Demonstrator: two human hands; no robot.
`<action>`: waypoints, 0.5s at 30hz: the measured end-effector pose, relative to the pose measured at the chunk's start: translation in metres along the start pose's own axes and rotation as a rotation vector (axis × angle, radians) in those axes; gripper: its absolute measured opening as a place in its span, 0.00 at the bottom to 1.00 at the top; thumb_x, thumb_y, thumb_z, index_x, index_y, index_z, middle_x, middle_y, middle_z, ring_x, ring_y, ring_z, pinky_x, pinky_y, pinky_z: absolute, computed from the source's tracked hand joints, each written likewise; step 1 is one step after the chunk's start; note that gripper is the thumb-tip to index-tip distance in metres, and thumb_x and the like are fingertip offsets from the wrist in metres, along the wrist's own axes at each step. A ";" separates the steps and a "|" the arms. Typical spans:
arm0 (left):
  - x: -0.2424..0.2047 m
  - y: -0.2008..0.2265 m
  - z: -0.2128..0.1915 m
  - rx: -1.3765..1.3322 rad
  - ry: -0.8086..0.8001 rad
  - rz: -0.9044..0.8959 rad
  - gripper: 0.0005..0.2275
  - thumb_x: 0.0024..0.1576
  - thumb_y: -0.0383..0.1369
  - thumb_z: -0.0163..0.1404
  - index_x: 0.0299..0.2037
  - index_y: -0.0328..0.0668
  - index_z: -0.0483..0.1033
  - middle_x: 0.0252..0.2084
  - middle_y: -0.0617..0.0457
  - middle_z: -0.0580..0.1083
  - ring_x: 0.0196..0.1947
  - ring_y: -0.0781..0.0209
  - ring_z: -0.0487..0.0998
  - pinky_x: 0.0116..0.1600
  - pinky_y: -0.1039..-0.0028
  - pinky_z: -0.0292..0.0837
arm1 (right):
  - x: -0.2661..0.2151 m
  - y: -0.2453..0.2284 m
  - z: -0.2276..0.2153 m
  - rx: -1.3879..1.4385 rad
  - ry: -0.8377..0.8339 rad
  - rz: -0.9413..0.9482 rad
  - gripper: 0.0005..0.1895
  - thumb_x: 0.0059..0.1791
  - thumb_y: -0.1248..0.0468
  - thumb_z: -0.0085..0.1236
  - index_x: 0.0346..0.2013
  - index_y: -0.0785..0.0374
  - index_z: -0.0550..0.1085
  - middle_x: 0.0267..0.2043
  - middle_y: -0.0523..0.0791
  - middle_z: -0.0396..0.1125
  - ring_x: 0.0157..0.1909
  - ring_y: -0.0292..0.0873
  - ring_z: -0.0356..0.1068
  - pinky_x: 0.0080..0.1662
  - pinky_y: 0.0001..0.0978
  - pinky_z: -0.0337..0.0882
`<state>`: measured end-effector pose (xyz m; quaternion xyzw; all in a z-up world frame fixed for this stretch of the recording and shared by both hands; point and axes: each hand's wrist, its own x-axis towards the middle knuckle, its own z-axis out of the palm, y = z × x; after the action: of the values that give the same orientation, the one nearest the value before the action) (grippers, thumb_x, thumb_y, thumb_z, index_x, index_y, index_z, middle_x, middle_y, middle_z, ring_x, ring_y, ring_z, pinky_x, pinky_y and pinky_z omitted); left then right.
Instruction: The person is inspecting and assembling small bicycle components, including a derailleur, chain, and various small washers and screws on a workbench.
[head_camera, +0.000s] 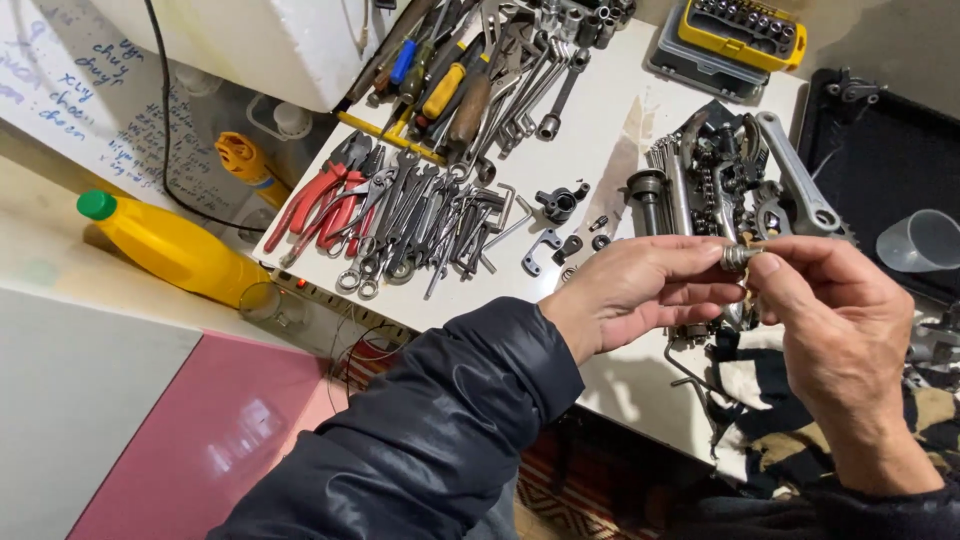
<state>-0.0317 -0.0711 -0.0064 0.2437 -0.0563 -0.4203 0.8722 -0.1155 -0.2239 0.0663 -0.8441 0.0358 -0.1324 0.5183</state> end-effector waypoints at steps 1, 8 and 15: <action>-0.002 0.001 0.001 -0.004 -0.001 0.003 0.14 0.65 0.28 0.49 0.56 0.23 0.72 0.41 0.40 0.77 0.39 0.59 0.81 0.42 0.76 0.80 | 0.001 -0.002 0.002 -0.004 -0.003 -0.001 0.09 0.58 0.71 0.54 0.52 0.73 0.72 0.36 0.47 0.67 0.33 0.35 0.62 0.35 0.21 0.64; -0.015 0.020 0.005 -0.095 0.046 0.089 0.11 0.64 0.28 0.49 0.53 0.27 0.74 0.38 0.44 0.78 0.33 0.63 0.81 0.36 0.79 0.80 | 0.025 0.000 0.010 0.156 -0.071 -0.074 0.08 0.60 0.69 0.48 0.51 0.69 0.73 0.39 0.46 0.68 0.35 0.34 0.64 0.38 0.21 0.67; -0.034 0.049 -0.002 -0.063 0.157 0.210 0.13 0.62 0.29 0.50 0.54 0.30 0.75 0.36 0.49 0.78 0.30 0.68 0.78 0.32 0.82 0.74 | 0.063 -0.019 0.044 -0.276 -0.153 0.071 0.11 0.55 0.64 0.53 0.49 0.66 0.76 0.32 0.45 0.66 0.26 0.36 0.59 0.24 0.26 0.58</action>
<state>-0.0182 -0.0188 0.0186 0.2414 0.0003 -0.3079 0.9203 -0.0452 -0.1895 0.0766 -0.9131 0.0440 -0.0432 0.4029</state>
